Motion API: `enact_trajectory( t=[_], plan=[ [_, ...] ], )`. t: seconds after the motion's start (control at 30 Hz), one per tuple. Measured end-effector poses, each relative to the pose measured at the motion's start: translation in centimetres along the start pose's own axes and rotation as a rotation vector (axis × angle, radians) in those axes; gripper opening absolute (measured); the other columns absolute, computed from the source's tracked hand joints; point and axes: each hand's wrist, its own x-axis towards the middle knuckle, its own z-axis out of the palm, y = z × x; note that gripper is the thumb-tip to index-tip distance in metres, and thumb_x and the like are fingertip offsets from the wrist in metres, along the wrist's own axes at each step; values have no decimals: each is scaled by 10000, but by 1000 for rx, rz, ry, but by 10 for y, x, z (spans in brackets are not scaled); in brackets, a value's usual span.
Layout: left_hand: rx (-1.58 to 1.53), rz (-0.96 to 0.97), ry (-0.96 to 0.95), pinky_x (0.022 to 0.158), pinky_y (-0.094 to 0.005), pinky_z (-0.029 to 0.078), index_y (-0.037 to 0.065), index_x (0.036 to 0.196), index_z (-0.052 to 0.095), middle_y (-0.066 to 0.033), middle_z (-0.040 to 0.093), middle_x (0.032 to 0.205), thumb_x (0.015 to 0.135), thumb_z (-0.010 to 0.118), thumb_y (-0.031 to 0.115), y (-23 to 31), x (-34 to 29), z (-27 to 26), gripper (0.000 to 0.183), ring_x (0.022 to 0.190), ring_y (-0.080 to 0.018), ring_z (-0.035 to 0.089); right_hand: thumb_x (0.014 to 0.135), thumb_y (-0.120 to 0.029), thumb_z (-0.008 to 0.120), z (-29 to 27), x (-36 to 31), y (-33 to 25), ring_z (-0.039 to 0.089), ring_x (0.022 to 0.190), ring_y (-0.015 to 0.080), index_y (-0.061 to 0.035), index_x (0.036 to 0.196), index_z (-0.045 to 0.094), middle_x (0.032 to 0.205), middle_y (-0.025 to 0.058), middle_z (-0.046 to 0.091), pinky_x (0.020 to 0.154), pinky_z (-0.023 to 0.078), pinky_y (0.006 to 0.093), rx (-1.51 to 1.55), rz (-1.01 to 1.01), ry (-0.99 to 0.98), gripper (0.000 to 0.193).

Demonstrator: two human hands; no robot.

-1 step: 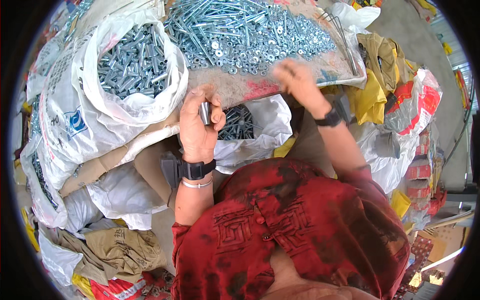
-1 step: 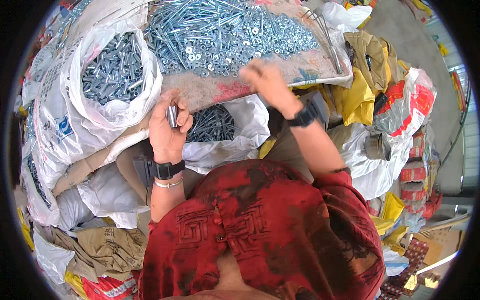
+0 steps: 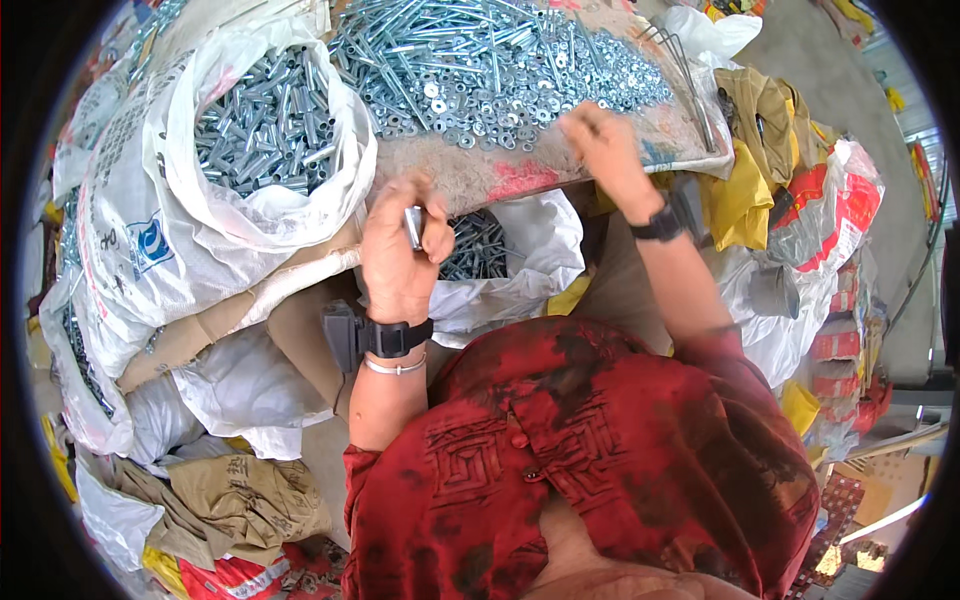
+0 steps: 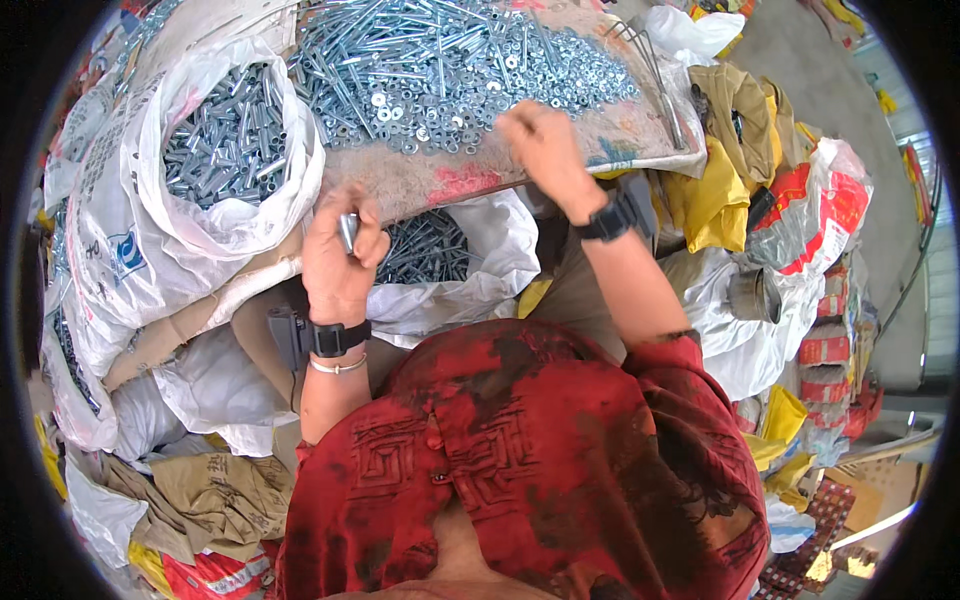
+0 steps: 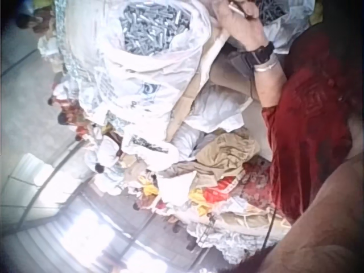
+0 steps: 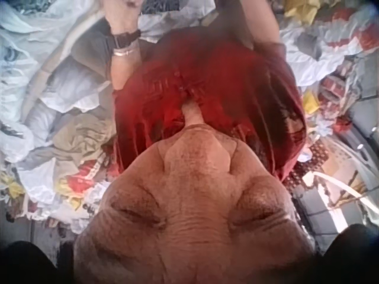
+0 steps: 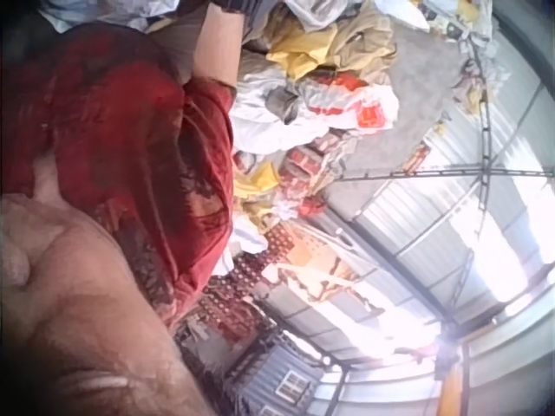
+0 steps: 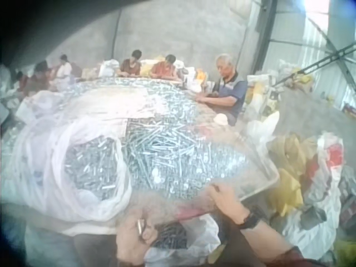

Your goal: Assembling metal washers onto bolts by hand.

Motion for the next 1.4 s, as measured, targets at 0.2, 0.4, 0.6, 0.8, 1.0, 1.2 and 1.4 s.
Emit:
enact_trajectory(
  t=[0.2, 0.4, 0.6, 0.8, 1.0, 1.2, 1.4],
  plan=[
    [308, -103, -81, 370, -216, 260, 44, 961, 611, -27, 527, 629, 968, 605, 195, -27, 5, 8, 151, 411, -72, 369, 869, -279, 680, -2, 81, 25, 645, 728, 325, -9, 884, 679, 794, 166, 672, 658, 502, 401, -622, -151, 228, 271],
    [324, -158, -49, 377, -207, 254, 50, 962, 573, -32, 526, 660, 983, 574, 184, -24, 4, 9, 137, 426, -58, 366, 796, -243, 641, 3, 94, 3, 671, 887, 434, -11, 884, 706, 929, 244, 694, 781, 527, 506, -959, 28, 9, 256],
    [398, -124, -56, 400, -186, 272, 51, 1085, 571, -108, 644, 792, 992, 536, 159, -24, 4, 14, 147, 490, -62, 415, 819, -242, 591, -28, 55, -25, 680, 801, 419, 3, 914, 652, 883, 231, 690, 720, 542, 471, -1034, -70, 268, 270],
    [333, -100, -144, 409, -201, 288, 34, 1125, 573, -140, 679, 856, 985, 548, 150, -29, 8, 7, 183, 501, -69, 438, 918, -88, 619, -25, -28, -49, 682, 647, 215, 36, 935, 572, 783, 128, 673, 602, 556, 317, -23, -190, 447, 133],
    [277, -160, -218, 401, -192, 267, 42, 1064, 602, -125, 672, 804, 983, 564, 140, -35, 11, 5, 132, 463, -45, 384, 907, -79, 613, -72, -36, -68, 684, 685, 224, 19, 932, 592, 782, 143, 667, 623, 535, 318, -420, -66, 255, 104],
    [263, -168, -232, 389, -193, 259, 44, 1073, 599, -118, 666, 792, 979, 577, 141, -33, 8, 0, 137, 449, -44, 375, 892, -211, 624, -69, -40, -51, 634, 827, 432, -28, 968, 629, 834, 248, 655, 712, 485, 490, -1047, -148, -271, 198],
    [416, -235, -294, 380, -198, 235, 52, 1056, 611, -101, 657, 717, 947, 587, 140, -34, 6, -8, 143, 420, -33, 347, 923, -136, 570, -60, -49, -37, 631, 722, 324, 21, 1047, 596, 793, 165, 650, 613, 473, 423, -467, -137, -178, 202]
  ],
)
